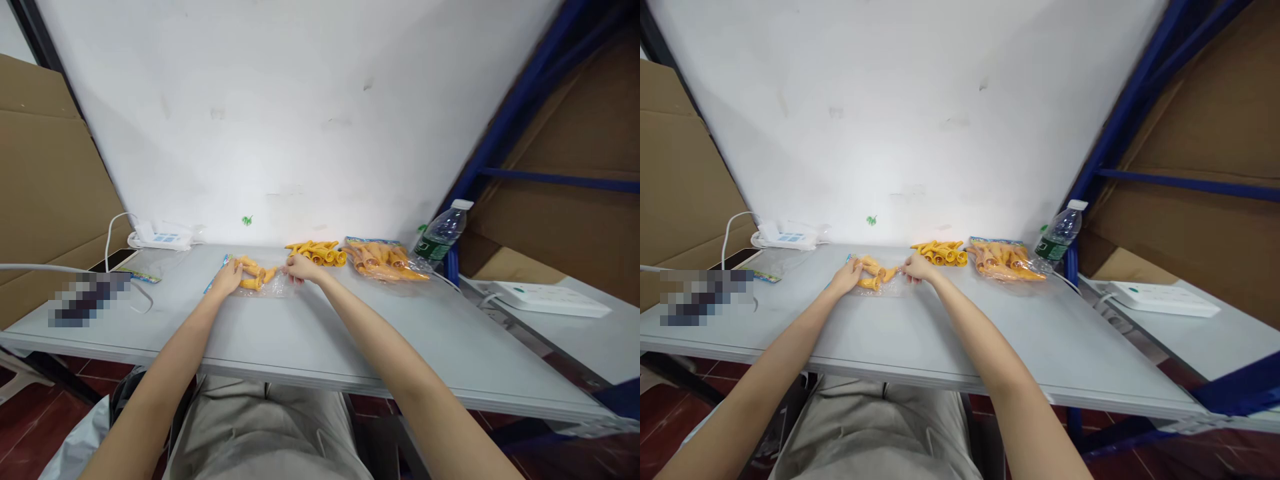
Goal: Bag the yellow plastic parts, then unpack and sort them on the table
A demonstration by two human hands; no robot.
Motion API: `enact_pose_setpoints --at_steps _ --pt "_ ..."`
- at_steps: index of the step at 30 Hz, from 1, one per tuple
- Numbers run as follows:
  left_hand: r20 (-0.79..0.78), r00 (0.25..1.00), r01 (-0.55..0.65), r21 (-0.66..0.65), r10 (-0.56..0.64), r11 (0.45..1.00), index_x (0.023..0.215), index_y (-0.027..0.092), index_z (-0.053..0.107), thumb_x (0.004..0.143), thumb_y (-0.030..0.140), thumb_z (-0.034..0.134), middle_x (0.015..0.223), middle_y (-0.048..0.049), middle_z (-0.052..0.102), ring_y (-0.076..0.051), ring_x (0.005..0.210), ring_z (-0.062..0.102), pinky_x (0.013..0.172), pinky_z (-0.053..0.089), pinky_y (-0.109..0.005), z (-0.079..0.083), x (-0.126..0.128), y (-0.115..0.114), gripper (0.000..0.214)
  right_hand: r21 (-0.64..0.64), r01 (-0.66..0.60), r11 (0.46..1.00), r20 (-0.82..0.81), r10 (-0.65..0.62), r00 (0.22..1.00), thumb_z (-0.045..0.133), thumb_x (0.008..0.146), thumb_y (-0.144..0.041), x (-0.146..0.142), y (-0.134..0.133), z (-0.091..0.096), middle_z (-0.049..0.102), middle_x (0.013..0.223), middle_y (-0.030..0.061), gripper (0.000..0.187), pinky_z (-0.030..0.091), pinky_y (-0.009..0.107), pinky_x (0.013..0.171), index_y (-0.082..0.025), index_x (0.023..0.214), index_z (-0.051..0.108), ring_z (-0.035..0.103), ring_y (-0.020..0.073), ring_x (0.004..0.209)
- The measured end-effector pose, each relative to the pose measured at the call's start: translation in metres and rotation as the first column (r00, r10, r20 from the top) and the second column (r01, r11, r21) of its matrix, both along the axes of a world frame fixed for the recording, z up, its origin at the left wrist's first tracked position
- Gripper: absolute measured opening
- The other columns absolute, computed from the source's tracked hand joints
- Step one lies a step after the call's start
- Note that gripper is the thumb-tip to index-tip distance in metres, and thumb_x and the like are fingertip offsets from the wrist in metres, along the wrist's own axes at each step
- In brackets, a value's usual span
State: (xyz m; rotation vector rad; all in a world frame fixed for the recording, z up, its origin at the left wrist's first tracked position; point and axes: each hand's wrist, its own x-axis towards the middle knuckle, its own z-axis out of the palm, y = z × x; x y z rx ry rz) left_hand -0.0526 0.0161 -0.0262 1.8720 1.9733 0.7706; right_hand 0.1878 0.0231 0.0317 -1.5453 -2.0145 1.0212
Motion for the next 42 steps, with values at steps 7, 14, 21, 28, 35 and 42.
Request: enact_pose_setpoints --at_steps 7,14,21,28,35,42 --pt "-0.007 0.995 0.104 0.030 -0.104 0.994 0.142 0.015 0.044 0.098 0.040 0.031 0.150 -0.0111 0.047 -0.025 0.139 0.043 0.113 0.034 -0.036 -0.004 -0.001 0.001 0.052 -0.279 -0.278 0.919 -0.320 0.184 0.929 0.080 0.074 -0.035 -0.002 -0.011 -0.004 0.071 0.063 0.0013 0.030 0.040 0.018 0.040 -0.014 0.095 0.076 0.048 0.0063 0.038" --pt "-0.007 0.992 0.128 0.059 -0.128 0.990 0.142 0.014 0.044 0.098 0.038 0.031 0.153 -0.0113 0.042 -0.023 0.142 0.039 0.117 0.029 -0.036 -0.005 0.001 0.001 0.052 -0.298 -0.309 0.903 -0.462 0.146 0.875 0.082 0.071 -0.027 -0.014 -0.013 -0.017 0.073 0.071 -0.0009 0.024 0.046 0.017 0.048 -0.016 0.091 0.078 0.053 0.0063 0.048" --pt "-0.013 0.993 0.121 0.051 -0.121 0.991 0.141 0.014 0.045 0.098 0.038 0.032 0.152 -0.0115 0.043 -0.022 0.142 0.038 0.116 0.029 -0.034 -0.006 0.000 0.003 0.051 -0.306 -0.273 0.912 -0.448 0.115 0.887 0.081 0.072 -0.028 -0.022 -0.014 -0.015 0.074 0.077 -0.0014 0.020 0.048 0.017 0.051 -0.017 0.088 0.077 0.054 0.0058 0.048" --pt "-0.006 0.994 0.110 0.065 -0.110 0.992 0.141 0.017 0.046 0.098 0.038 0.035 0.151 -0.0111 0.045 -0.024 0.140 0.041 0.114 0.033 -0.038 -0.009 -0.002 0.004 0.049 -0.318 -0.265 0.910 -0.522 0.065 0.851 0.080 0.074 -0.029 -0.022 -0.018 -0.013 0.076 0.085 0.0070 0.018 0.053 0.020 0.059 -0.013 0.078 0.074 0.062 0.0100 0.057" --pt "-0.020 0.995 0.096 0.087 -0.095 0.992 0.137 0.016 0.049 0.097 0.036 0.035 0.149 -0.0121 0.047 -0.023 0.139 0.043 0.114 0.033 -0.037 -0.010 -0.003 0.005 0.046 -0.297 -0.298 0.907 -0.541 0.098 0.835 0.075 0.075 -0.017 -0.028 -0.019 -0.015 0.075 0.082 0.0047 0.004 0.051 0.017 0.062 -0.013 0.077 0.075 0.064 0.0104 0.068" --pt "-0.059 0.995 0.086 0.103 -0.080 0.991 0.140 0.012 0.045 0.095 0.032 0.040 0.151 -0.0165 0.043 -0.025 0.141 0.039 0.116 0.030 -0.037 -0.007 -0.005 0.003 0.049 -0.289 -0.230 0.929 -0.529 0.045 0.847 0.068 0.078 -0.009 -0.039 -0.015 -0.019 0.071 0.070 0.0000 0.009 0.050 0.017 0.057 -0.015 0.072 0.071 0.061 0.0095 0.060"
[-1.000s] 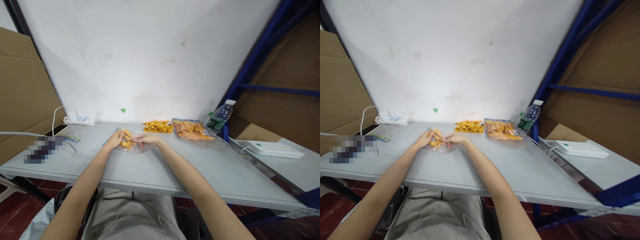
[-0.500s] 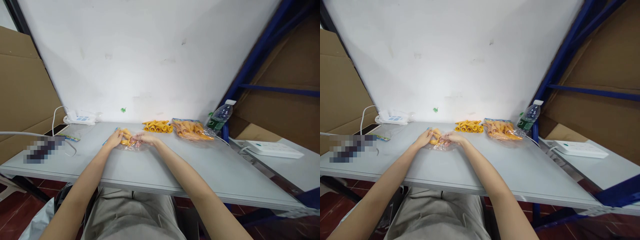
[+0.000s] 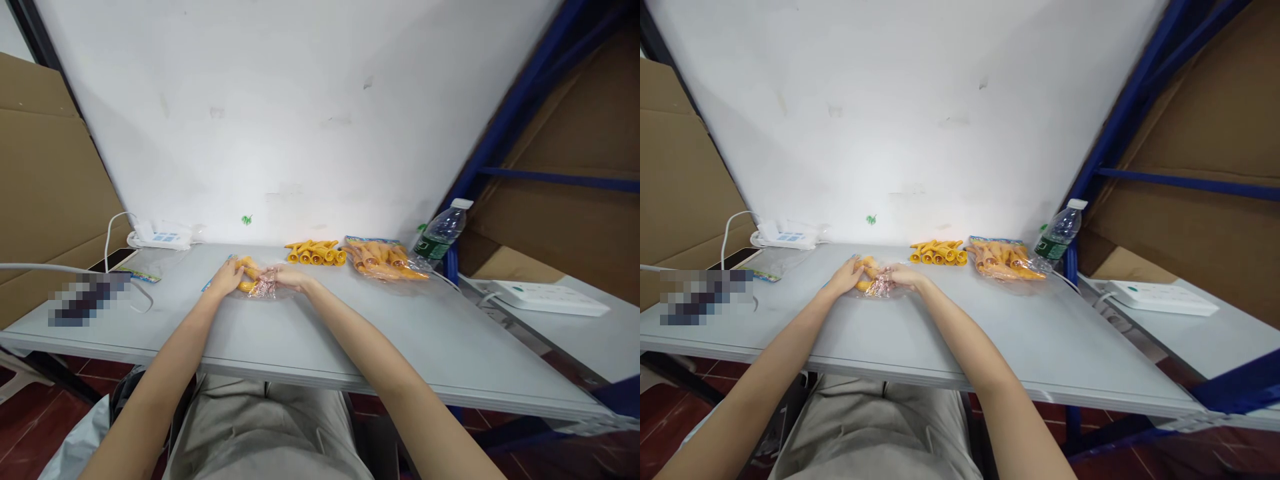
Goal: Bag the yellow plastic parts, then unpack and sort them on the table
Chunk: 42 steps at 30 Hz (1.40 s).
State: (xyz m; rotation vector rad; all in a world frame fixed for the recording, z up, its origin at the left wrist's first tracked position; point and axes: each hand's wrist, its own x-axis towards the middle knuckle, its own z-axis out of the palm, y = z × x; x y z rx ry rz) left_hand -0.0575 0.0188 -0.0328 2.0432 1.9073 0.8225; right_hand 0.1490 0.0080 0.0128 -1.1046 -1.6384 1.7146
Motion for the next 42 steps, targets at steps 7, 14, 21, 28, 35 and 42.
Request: enact_pose_setpoints --at_steps 7,14,21,28,35,42 --pt "-0.041 0.997 -0.065 -0.016 0.065 0.998 0.141 0.011 0.044 0.092 0.030 0.047 0.150 -0.0167 0.045 -0.027 0.138 0.043 0.114 0.033 -0.037 0.006 -0.001 -0.003 0.053 0.103 -0.106 0.989 0.188 0.086 0.978 0.066 0.071 -0.006 -0.014 0.004 0.004 0.071 0.060 0.0009 0.011 0.043 0.018 0.042 -0.014 0.069 0.072 0.052 0.0080 0.039" --pt "-0.027 0.999 -0.013 0.169 0.018 0.985 0.126 0.016 0.058 0.089 0.022 0.048 0.136 -0.0121 0.059 -0.024 0.129 0.053 0.112 0.040 -0.038 0.002 -0.007 0.004 0.040 0.163 -0.135 0.977 0.282 0.085 0.956 0.067 0.076 -0.012 -0.028 0.007 0.004 0.064 0.048 -0.0045 0.011 0.028 0.014 0.032 -0.014 0.083 0.075 0.037 0.0025 0.029" --pt "-0.028 0.995 0.097 0.131 -0.094 0.987 0.115 0.015 0.069 0.087 0.020 0.047 0.140 -0.0099 0.057 -0.023 0.137 0.046 0.119 0.031 -0.040 0.001 -0.006 0.009 0.036 0.183 0.002 0.983 0.313 -0.060 0.948 0.072 0.081 -0.027 -0.031 0.019 -0.008 0.061 0.048 -0.0050 0.027 0.024 0.018 0.031 -0.012 0.104 0.073 0.028 0.0032 0.030" --pt "-0.089 0.991 0.098 0.019 -0.096 0.995 0.126 0.015 0.066 0.091 0.025 0.040 0.151 -0.0078 0.045 -0.022 0.143 0.036 0.121 0.024 -0.037 0.006 -0.005 0.004 0.044 0.212 -0.063 0.975 0.393 -0.026 0.919 0.058 0.088 -0.025 -0.010 0.026 0.005 0.064 0.052 -0.0033 0.020 0.027 0.019 0.035 -0.015 0.098 0.072 0.033 0.0049 0.032" --pt "-0.167 0.983 0.066 -0.033 -0.070 0.997 0.135 0.011 0.057 0.096 0.028 0.030 0.156 -0.0110 0.035 -0.021 0.147 0.028 0.122 0.021 -0.037 0.009 -0.001 0.001 0.051 0.597 -0.087 0.797 0.690 -0.456 0.562 0.052 0.087 -0.016 0.026 0.056 0.026 0.076 0.094 0.0093 0.025 0.048 0.022 0.067 -0.013 0.101 0.072 0.067 0.0145 0.075" --pt "-0.271 0.963 -0.035 -0.156 -0.008 0.987 0.148 0.014 0.042 0.099 0.033 0.019 0.162 -0.0080 0.020 -0.022 0.151 0.015 0.123 0.011 -0.045 0.018 0.010 -0.010 0.058 0.614 -0.273 0.741 0.776 -0.503 0.379 0.049 0.081 -0.003 0.037 0.053 0.006 0.060 0.133 0.0139 0.043 0.039 0.048 0.100 -0.018 0.117 0.068 0.052 0.0309 0.124"
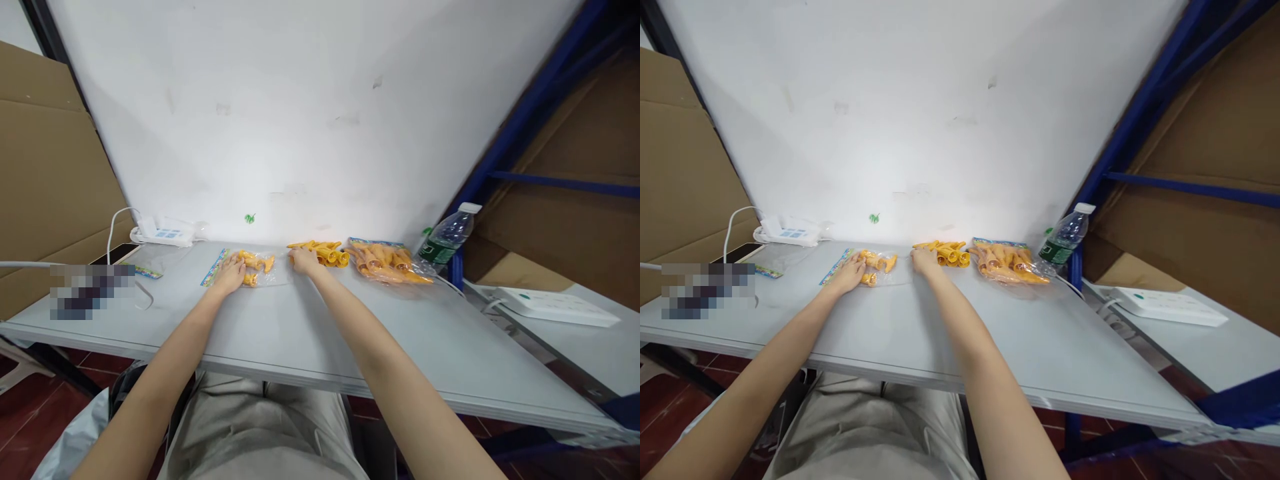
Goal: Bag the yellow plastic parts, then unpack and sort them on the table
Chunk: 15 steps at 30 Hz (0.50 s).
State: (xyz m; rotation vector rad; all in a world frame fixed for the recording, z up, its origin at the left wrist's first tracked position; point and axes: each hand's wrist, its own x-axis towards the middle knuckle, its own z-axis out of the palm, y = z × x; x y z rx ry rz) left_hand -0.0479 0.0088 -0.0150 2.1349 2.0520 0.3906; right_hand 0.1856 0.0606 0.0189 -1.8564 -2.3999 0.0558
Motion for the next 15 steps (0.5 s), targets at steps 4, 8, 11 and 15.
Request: enact_pose_setpoints --at_steps 4,8,11,15 --pt "-0.020 0.999 -0.041 -0.019 0.040 0.999 0.151 0.020 0.036 0.098 0.042 0.018 0.163 -0.0047 0.016 -0.024 0.151 0.011 0.122 0.009 -0.053 0.003 0.002 -0.006 0.061 0.093 -0.074 0.993 0.166 0.057 0.984 0.041 0.082 0.002 -0.004 -0.004 -0.012 0.059 0.132 0.0185 0.046 0.036 0.052 0.100 -0.014 0.119 0.063 0.051 0.0316 0.123" --pt "-0.028 0.998 -0.056 -0.046 0.055 0.997 0.153 0.026 0.032 0.096 0.050 0.018 0.164 -0.0012 0.012 -0.026 0.152 0.010 0.121 0.009 -0.054 0.005 0.001 -0.008 0.063 0.121 -0.090 0.989 0.061 0.083 0.995 0.044 0.081 0.002 0.000 0.006 -0.017 0.060 0.130 0.0173 0.045 0.038 0.047 0.099 -0.014 0.120 0.060 0.052 0.0294 0.123" --pt "-0.028 0.998 -0.060 -0.050 0.059 0.997 0.153 0.028 0.032 0.096 0.049 0.019 0.164 0.0000 0.013 -0.025 0.152 0.010 0.121 0.011 -0.054 0.005 0.002 -0.008 0.062 0.168 0.047 0.985 -0.254 -0.003 0.967 0.050 0.083 -0.007 0.005 0.020 -0.015 0.062 0.128 0.0142 0.040 0.041 0.042 0.097 -0.016 0.121 0.057 0.056 0.0263 0.117" --pt "-0.032 0.997 -0.073 -0.023 0.072 0.997 0.152 0.031 0.035 0.096 0.047 0.020 0.163 0.0010 0.017 -0.024 0.151 0.013 0.121 0.016 -0.053 0.004 0.004 -0.006 0.060 0.218 0.294 0.931 -0.738 -0.040 0.673 0.057 0.086 -0.035 0.012 0.030 -0.003 0.067 0.111 0.0111 0.033 0.044 0.036 0.091 -0.016 0.113 0.059 0.059 0.0238 0.103"
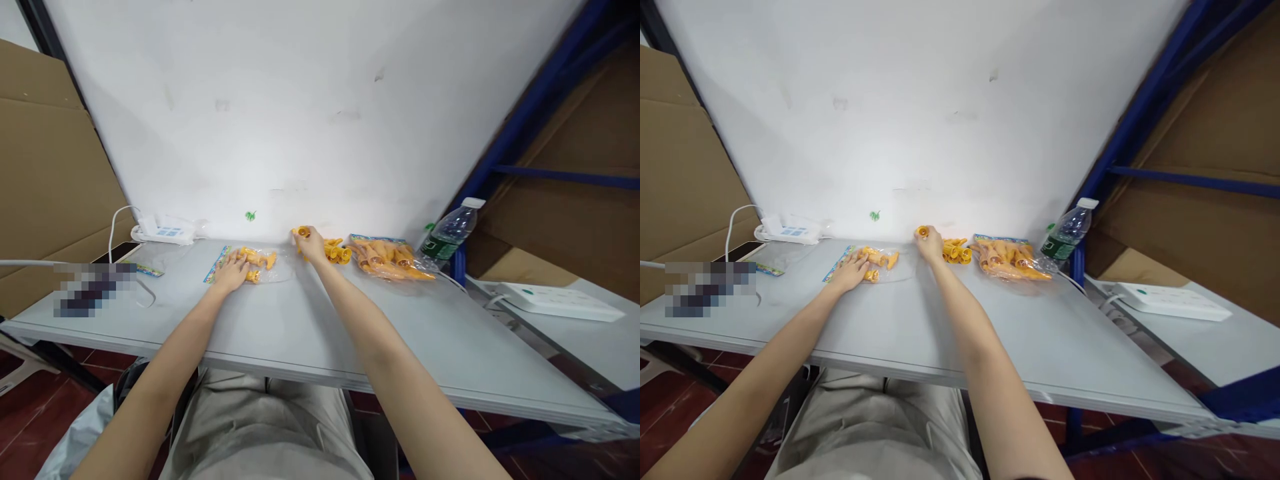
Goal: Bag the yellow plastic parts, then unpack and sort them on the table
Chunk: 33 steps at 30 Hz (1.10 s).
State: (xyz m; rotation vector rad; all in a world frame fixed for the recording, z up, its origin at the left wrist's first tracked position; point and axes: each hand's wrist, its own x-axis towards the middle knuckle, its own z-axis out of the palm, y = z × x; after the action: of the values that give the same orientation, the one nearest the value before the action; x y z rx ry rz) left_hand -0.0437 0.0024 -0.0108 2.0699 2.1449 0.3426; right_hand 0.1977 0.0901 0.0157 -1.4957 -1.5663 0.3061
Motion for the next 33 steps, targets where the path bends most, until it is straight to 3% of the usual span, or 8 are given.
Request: enact_pose_setpoints --at_steps 5,7,10,15,18,23,29,33 --pt "0.015 1.000 0.006 -0.005 -0.006 1.000 0.153 0.028 0.034 0.097 0.046 0.020 0.164 -0.0002 0.015 -0.024 0.151 0.014 0.121 0.017 -0.051 -0.005 0.001 0.004 0.061 0.145 0.072 0.987 -0.352 -0.016 0.936 0.044 0.091 -0.050 0.004 -0.020 0.025 0.064 0.112 0.0129 0.045 0.045 0.029 0.084 -0.014 0.117 0.054 0.058 0.0198 0.100" --pt "0.034 0.999 0.005 0.015 -0.005 1.000 0.152 0.029 0.036 0.096 0.046 0.021 0.163 -0.0003 0.017 -0.024 0.151 0.016 0.121 0.017 -0.052 -0.008 0.000 0.006 0.060 0.135 -0.003 0.991 -0.285 0.042 0.958 0.041 0.093 -0.051 0.005 -0.033 0.032 0.064 0.106 0.0116 0.045 0.045 0.027 0.078 -0.014 0.116 0.054 0.060 0.0184 0.093" --pt "0.059 0.998 0.006 0.058 -0.010 0.998 0.149 0.031 0.040 0.096 0.047 0.024 0.162 -0.0002 0.022 -0.026 0.150 0.019 0.120 0.019 -0.053 -0.011 -0.001 0.008 0.058 -0.094 -0.200 0.975 -0.004 0.201 0.980 0.052 0.088 -0.056 0.007 -0.049 0.036 0.065 0.086 0.0057 0.043 0.044 0.025 0.067 -0.015 0.100 0.061 0.060 0.0177 0.077" --pt "0.060 0.998 0.009 0.053 -0.012 0.999 0.151 0.029 0.038 0.096 0.045 0.023 0.162 -0.0009 0.020 -0.027 0.150 0.020 0.119 0.019 -0.055 -0.013 -0.001 0.008 0.059 -0.465 -0.284 0.838 0.430 0.495 0.755 0.074 0.076 -0.038 0.004 -0.063 0.023 0.071 0.095 0.0092 0.032 0.043 0.024 0.072 -0.014 0.096 0.068 0.064 0.0208 0.087" --pt "0.060 0.998 0.004 0.053 -0.007 0.999 0.151 0.030 0.037 0.096 0.045 0.023 0.162 -0.0006 0.020 -0.026 0.150 0.019 0.120 0.018 -0.054 -0.013 -0.001 0.008 0.059 -0.513 -0.265 0.817 0.508 0.537 0.673 0.073 0.077 -0.026 -0.001 -0.067 0.016 0.071 0.111 0.0111 0.033 0.044 0.022 0.075 -0.015 0.108 0.069 0.066 0.0216 0.096" --pt "0.050 0.999 0.012 0.037 -0.014 0.999 0.152 0.029 0.036 0.096 0.046 0.021 0.163 -0.0010 0.018 -0.026 0.150 0.018 0.120 0.017 -0.054 -0.011 -0.001 0.007 0.060 -0.540 -0.124 0.832 0.644 0.504 0.576 0.070 0.080 -0.026 -0.001 -0.068 0.019 0.074 0.101 0.0128 0.024 0.044 0.024 0.066 -0.013 0.099 0.073 0.068 0.0235 0.088" --pt "0.046 0.998 0.034 0.026 -0.035 0.999 0.153 0.028 0.034 0.097 0.047 0.020 0.163 -0.0017 0.017 -0.026 0.150 0.019 0.120 0.018 -0.054 -0.010 0.001 0.006 0.061 -0.495 -0.290 0.819 0.548 0.553 0.628 0.071 0.081 -0.028 -0.008 -0.065 0.027 0.073 0.104 0.0068 0.037 0.046 0.021 0.074 -0.020 0.117 0.070 0.067 0.0178 0.089" --pt "0.055 0.997 0.050 0.061 -0.054 0.997 0.151 0.030 0.038 0.097 0.045 0.023 0.162 -0.0016 0.020 -0.026 0.150 0.020 0.119 0.020 -0.055 -0.011 0.001 0.006 0.058 -0.485 -0.338 0.807 0.528 0.578 0.622 0.070 0.079 -0.024 -0.025 -0.067 0.026 0.074 0.093 0.0029 0.031 0.043 0.021 0.070 -0.024 0.109 0.074 0.066 0.0173 0.082"
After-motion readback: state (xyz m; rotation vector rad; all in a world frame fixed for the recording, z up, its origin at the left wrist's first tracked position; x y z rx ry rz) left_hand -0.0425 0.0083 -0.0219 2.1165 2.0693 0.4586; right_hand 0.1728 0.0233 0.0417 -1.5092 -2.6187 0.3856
